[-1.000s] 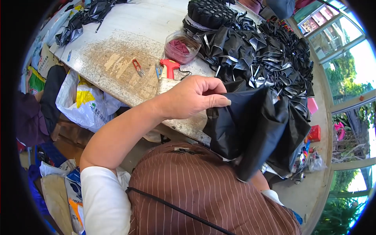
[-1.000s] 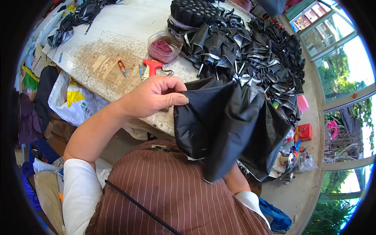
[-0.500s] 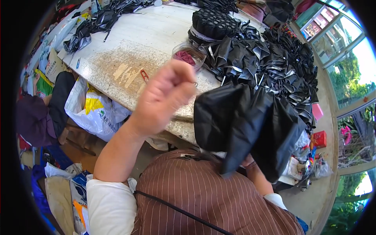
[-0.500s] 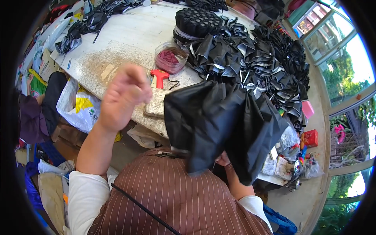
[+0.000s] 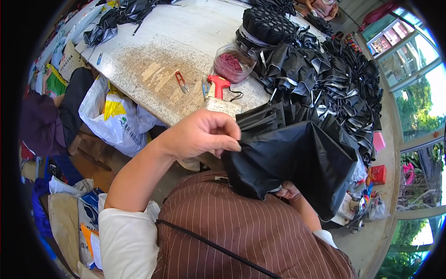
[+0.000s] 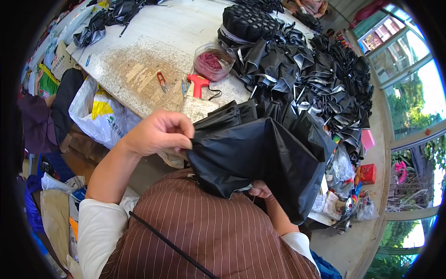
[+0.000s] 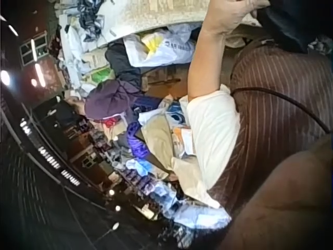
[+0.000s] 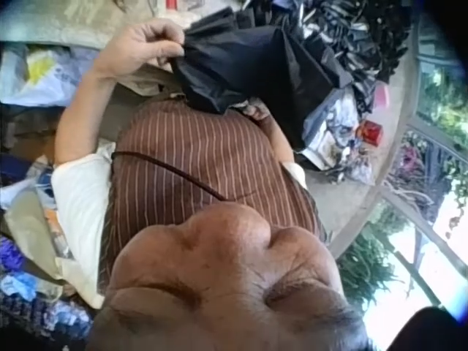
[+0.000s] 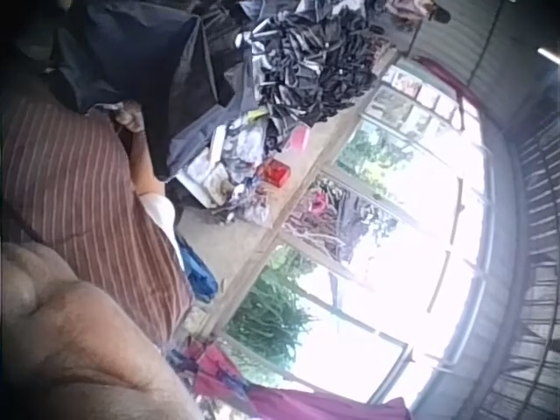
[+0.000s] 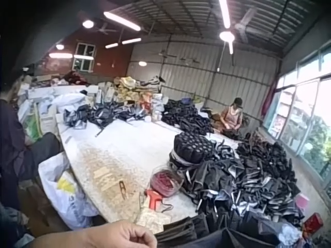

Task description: Assemble umbrella fabric onto frames and fold them using manual and motorized tools.

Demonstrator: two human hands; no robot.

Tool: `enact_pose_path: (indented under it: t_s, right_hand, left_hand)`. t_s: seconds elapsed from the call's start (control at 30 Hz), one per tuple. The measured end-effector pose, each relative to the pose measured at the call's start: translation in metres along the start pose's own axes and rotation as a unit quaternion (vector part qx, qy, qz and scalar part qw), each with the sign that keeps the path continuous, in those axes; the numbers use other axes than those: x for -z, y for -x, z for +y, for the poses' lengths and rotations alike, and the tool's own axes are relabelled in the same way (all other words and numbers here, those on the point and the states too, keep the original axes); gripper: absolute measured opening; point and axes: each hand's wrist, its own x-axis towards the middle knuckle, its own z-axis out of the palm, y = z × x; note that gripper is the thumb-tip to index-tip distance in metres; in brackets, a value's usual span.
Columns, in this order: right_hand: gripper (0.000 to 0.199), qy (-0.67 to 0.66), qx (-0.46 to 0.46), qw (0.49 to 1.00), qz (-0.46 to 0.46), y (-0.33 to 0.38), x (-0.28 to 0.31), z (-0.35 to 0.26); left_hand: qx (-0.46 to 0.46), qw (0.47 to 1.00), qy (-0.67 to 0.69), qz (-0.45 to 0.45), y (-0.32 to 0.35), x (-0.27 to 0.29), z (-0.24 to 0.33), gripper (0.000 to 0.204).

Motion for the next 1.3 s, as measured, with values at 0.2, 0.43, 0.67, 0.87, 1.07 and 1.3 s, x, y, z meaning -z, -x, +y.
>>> enact_pose_path:
  t_s: [0.2,0.43,0.67,0.87,1.07,1.3]
  right_hand:
    - [0.045,0.053,0.037,0.998,-0.026,-0.015,0.011,0.004]
    - [0.046,0.308,0.262,0.914,0.02,-0.017,-0.025,0.034]
    - [0.05,0.568,0.384,0.719,0.118,-0.051,-0.112,-0.001]
    - [0.053,0.699,0.419,0.564,0.135,-0.051,-0.147,-0.012]
    - [0.058,0.67,0.508,0.531,0.105,-0.037,-0.151,-0.027]
    - [0.064,0.637,0.607,0.471,0.065,-0.024,-0.157,-0.041]
  left_hand:
    - [-0.211,0.914,0.297,-0.178,0.015,-0.006,0.011,0.013]
    - [-0.221,0.967,-0.011,0.13,-0.012,-0.042,0.018,0.042]
    - [-0.24,0.959,0.063,0.134,-0.036,0.006,-0.042,0.054]
    - [-0.219,0.886,0.396,0.104,-0.069,0.038,-0.077,0.056]
    - [-0.256,0.879,0.397,0.053,-0.075,-0.012,-0.031,0.034]
    - [-0.244,0.942,0.206,0.101,-0.062,-0.022,-0.017,0.034]
